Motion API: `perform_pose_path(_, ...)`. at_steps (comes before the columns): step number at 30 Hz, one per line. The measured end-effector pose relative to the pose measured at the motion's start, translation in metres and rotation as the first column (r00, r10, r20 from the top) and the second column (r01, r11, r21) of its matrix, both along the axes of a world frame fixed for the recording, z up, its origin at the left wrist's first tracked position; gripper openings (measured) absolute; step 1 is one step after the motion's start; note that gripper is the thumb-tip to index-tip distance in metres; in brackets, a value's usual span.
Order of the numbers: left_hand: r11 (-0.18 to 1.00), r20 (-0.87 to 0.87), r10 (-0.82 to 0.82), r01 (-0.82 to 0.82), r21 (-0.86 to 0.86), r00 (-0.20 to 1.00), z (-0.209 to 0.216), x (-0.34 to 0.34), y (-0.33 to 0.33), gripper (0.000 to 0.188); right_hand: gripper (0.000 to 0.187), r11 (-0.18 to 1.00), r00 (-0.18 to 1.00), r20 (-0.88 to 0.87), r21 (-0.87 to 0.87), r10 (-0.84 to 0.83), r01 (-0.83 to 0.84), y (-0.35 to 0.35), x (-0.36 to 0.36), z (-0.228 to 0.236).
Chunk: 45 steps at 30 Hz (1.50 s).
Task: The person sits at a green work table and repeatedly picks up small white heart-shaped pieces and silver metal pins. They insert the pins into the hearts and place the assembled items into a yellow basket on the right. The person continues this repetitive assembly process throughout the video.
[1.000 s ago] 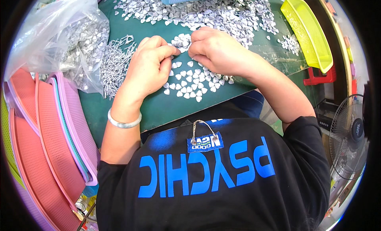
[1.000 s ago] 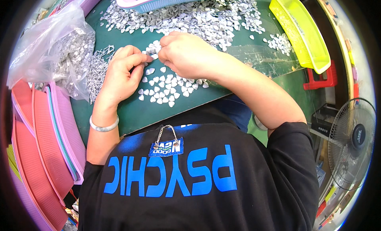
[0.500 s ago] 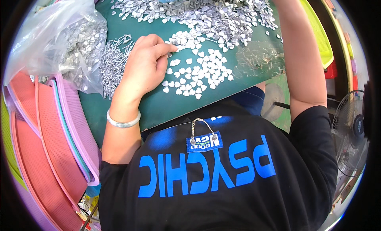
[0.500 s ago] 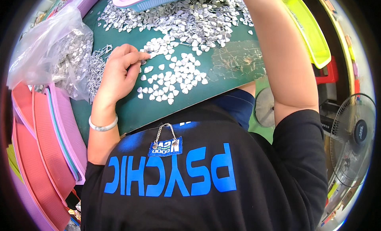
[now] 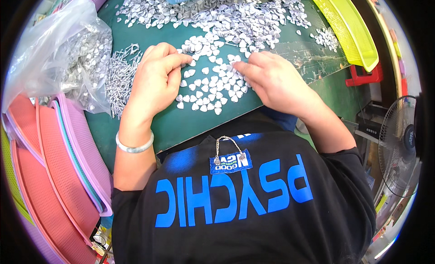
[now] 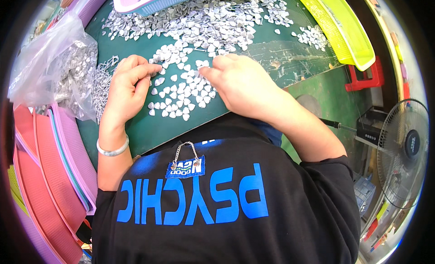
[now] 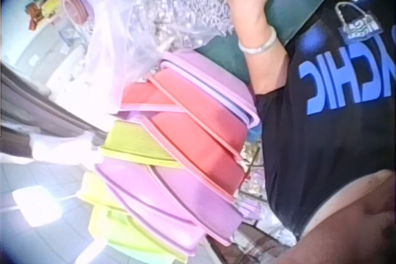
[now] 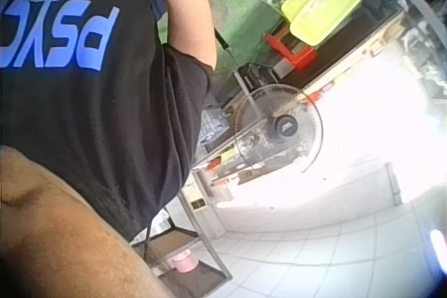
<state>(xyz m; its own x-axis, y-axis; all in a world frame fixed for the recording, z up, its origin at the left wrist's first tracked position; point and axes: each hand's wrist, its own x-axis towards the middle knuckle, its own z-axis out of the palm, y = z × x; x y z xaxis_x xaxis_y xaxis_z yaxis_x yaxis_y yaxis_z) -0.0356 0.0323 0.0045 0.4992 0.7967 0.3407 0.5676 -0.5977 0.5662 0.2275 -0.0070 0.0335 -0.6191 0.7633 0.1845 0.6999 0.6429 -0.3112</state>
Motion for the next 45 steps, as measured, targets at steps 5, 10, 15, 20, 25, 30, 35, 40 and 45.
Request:
perform_pose_path(5,0.999,-0.017,-0.029,0.029,-0.026,0.999,0.002,-0.001,-0.001,0.025,0.024,1.0,0.992,-0.122,0.003,-0.006,0.006,0.006,0.001,-0.001)
perform_pose_path(10,1.0,0.001,-0.007,0.007,-0.018,1.0,0.002,0.001,0.0,0.022,0.025,0.996,0.981,-0.172,0.013,-0.087,0.09,0.004,-0.001,-0.009)
perform_pose_path(15,1.0,0.012,-0.004,0.005,-0.026,1.0,0.001,0.002,-0.002,0.023,0.028,0.997,0.983,-0.166,0.017,-0.076,0.08,0.003,-0.004,-0.012)
perform_pose_path(20,0.998,-0.007,-0.059,0.059,-0.031,0.998,0.002,0.001,0.0,0.022,0.03,0.997,0.983,-0.167,0.006,-0.072,0.074,-0.002,-0.007,-0.014)
perform_pose_path(25,0.996,0.009,-0.054,0.055,-0.067,0.998,0.005,-0.001,-0.002,0.025,0.03,0.99,0.952,-0.272,-0.057,-0.141,0.13,0.005,0.004,-0.008)
perform_pose_path(30,0.998,0.006,-0.026,0.026,-0.053,1.0,0.003,-0.001,-0.001,0.025,0.03,0.983,0.963,-0.198,-0.034,-0.185,0.182,0.003,0.002,-0.012)
perform_pose_path(35,1.0,0.011,0.002,-0.002,-0.027,1.0,0.003,-0.003,0.0,0.026,0.029,0.996,0.989,-0.126,-0.051,-0.08,0.074,0.003,-0.007,-0.011)
perform_pose_path(40,0.997,0.027,0.073,-0.072,-0.033,0.997,-0.001,-0.006,0.003,0.026,0.029,0.998,0.992,-0.115,0.027,-0.045,0.049,0.017,-0.021,-0.007)
perform_pose_path(45,0.996,0.042,0.088,-0.086,-0.038,0.995,-0.003,-0.008,0.003,0.025,0.031,1.0,0.997,-0.078,0.02,0.01,-0.008,0.02,-0.029,-0.017)
